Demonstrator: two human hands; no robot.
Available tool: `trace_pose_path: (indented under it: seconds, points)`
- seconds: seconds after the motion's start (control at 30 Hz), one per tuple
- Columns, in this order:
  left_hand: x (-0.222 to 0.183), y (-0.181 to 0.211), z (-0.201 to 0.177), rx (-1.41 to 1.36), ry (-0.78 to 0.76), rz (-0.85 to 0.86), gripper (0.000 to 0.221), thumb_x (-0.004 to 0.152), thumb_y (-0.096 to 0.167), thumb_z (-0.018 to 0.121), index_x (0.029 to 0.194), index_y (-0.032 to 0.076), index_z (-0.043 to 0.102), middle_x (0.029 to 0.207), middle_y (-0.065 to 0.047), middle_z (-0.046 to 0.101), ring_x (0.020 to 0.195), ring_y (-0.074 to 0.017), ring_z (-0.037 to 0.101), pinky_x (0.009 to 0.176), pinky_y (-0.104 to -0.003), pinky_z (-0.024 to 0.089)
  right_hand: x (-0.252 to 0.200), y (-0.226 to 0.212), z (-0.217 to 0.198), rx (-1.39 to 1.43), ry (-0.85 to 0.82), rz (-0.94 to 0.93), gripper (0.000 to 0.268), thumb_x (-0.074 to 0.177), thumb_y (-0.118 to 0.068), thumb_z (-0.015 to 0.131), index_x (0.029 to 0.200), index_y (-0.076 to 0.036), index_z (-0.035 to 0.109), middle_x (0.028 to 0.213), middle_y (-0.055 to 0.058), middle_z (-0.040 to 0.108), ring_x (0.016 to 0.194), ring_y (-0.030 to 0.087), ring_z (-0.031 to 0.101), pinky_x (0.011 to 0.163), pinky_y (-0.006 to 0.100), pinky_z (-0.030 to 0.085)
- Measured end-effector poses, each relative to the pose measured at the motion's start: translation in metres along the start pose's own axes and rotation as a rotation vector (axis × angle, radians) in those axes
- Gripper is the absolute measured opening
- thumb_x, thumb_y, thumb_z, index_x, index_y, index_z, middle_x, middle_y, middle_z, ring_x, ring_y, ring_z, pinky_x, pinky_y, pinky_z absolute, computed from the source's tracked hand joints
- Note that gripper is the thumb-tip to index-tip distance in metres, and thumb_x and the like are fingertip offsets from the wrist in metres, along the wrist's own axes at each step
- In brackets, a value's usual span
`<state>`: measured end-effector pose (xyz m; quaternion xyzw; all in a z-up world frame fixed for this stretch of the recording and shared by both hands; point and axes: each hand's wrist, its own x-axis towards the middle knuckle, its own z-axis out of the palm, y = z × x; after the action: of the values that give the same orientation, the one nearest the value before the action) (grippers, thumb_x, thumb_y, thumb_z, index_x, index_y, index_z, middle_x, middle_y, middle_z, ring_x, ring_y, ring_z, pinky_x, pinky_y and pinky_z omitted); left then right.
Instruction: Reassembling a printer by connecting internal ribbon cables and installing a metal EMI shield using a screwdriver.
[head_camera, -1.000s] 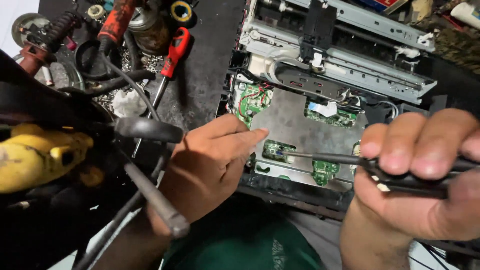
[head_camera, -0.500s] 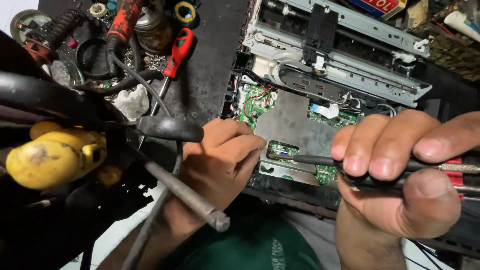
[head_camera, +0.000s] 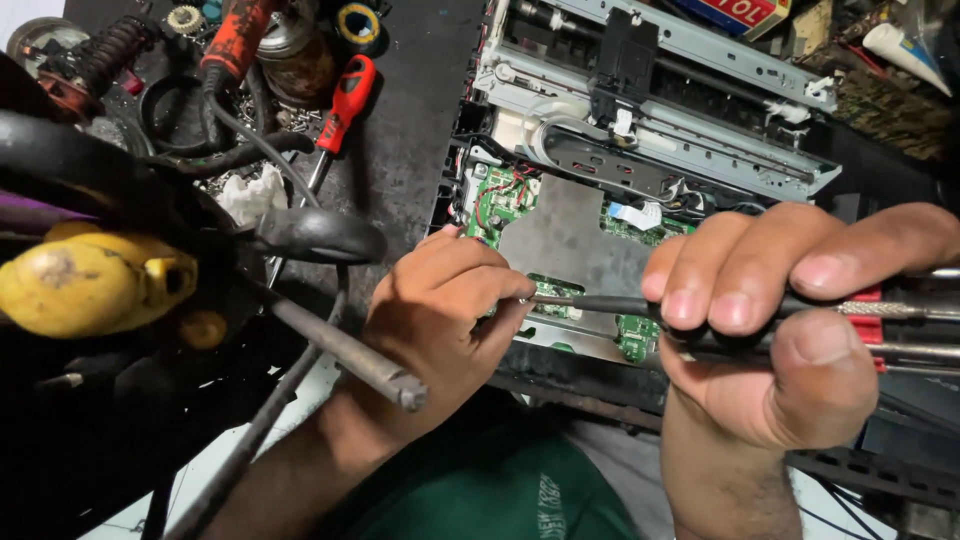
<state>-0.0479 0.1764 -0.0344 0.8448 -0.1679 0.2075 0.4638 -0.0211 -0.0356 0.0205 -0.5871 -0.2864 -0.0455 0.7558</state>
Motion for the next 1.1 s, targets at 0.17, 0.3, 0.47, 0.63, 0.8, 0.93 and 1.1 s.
trace_pose_path:
  seconds: [0.17,0.3,0.47,0.63,0.8,0.93,1.1]
  points:
    - [-0.001,-0.003,0.002,-0.029,-0.021,0.044,0.013,0.081,0.001,0.083,0.090,0.006,0.074,0.088,-0.007,0.073,0.077,-0.0237,0.066,0.097,-0.046,0.052,0.002,-0.003,0.004,-0.089,-0.013,0.016,0.017,0.111,-0.030,0.061,0.121,-0.022,0.049,0.097,0.000,0.060,0.084,0.025,0.067,0.082,0.042,0.066]
    - [-0.003,-0.006,0.005,-0.001,-0.039,0.054,0.015,0.081,0.001,0.084,0.094,0.006,0.076,0.091,-0.007,0.074,0.082,-0.0228,0.070,0.101,-0.050,0.053,0.011,0.004,0.012,-0.060,-0.029,-0.024,0.019,0.105,-0.025,0.061,0.117,-0.021,0.048,0.087,0.003,0.058,0.075,0.021,0.065,0.077,0.036,0.064]
    - [-0.003,-0.009,0.003,-0.015,-0.040,0.050,0.014,0.085,0.000,0.079,0.096,0.005,0.075,0.092,-0.008,0.075,0.080,-0.0228,0.068,0.101,-0.045,0.052,0.019,0.014,0.019,-0.044,-0.012,-0.041,0.018,0.102,-0.023,0.060,0.112,-0.019,0.047,0.082,0.003,0.055,0.069,0.020,0.062,0.072,0.034,0.062]
    - [-0.006,-0.011,0.002,-0.028,-0.051,0.034,0.018,0.085,-0.002,0.077,0.100,0.008,0.075,0.097,-0.004,0.075,0.089,-0.0209,0.071,0.104,-0.046,0.050,0.023,0.014,0.025,-0.040,-0.034,-0.012,0.019,0.101,-0.022,0.064,0.112,-0.018,0.049,0.083,0.004,0.057,0.070,0.020,0.064,0.073,0.035,0.064]
    - [-0.010,-0.012,0.000,-0.020,-0.102,0.036,0.021,0.083,0.001,0.080,0.103,0.008,0.075,0.096,-0.004,0.075,0.088,-0.0212,0.071,0.104,-0.047,0.050,0.025,0.009,0.033,-0.061,-0.064,0.025,0.021,0.100,-0.024,0.067,0.109,-0.016,0.051,0.083,0.007,0.059,0.067,0.023,0.064,0.070,0.036,0.064]
    - [-0.015,-0.017,0.002,0.001,-0.100,0.019,0.024,0.084,0.007,0.080,0.107,0.009,0.073,0.090,-0.006,0.074,0.082,-0.0231,0.071,0.106,-0.048,0.050,0.031,0.007,0.044,-0.068,-0.075,0.027,0.022,0.096,-0.020,0.068,0.104,-0.012,0.050,0.078,0.009,0.059,0.061,0.022,0.061,0.063,0.032,0.061]
    - [-0.015,-0.020,0.002,0.028,-0.108,0.053,0.019,0.087,0.009,0.078,0.106,0.009,0.074,0.092,-0.005,0.076,0.084,-0.0229,0.072,0.106,-0.048,0.049,0.033,0.006,0.049,-0.098,-0.104,0.057,0.023,0.096,-0.022,0.068,0.102,-0.011,0.049,0.077,0.010,0.059,0.061,0.022,0.063,0.064,0.031,0.062]
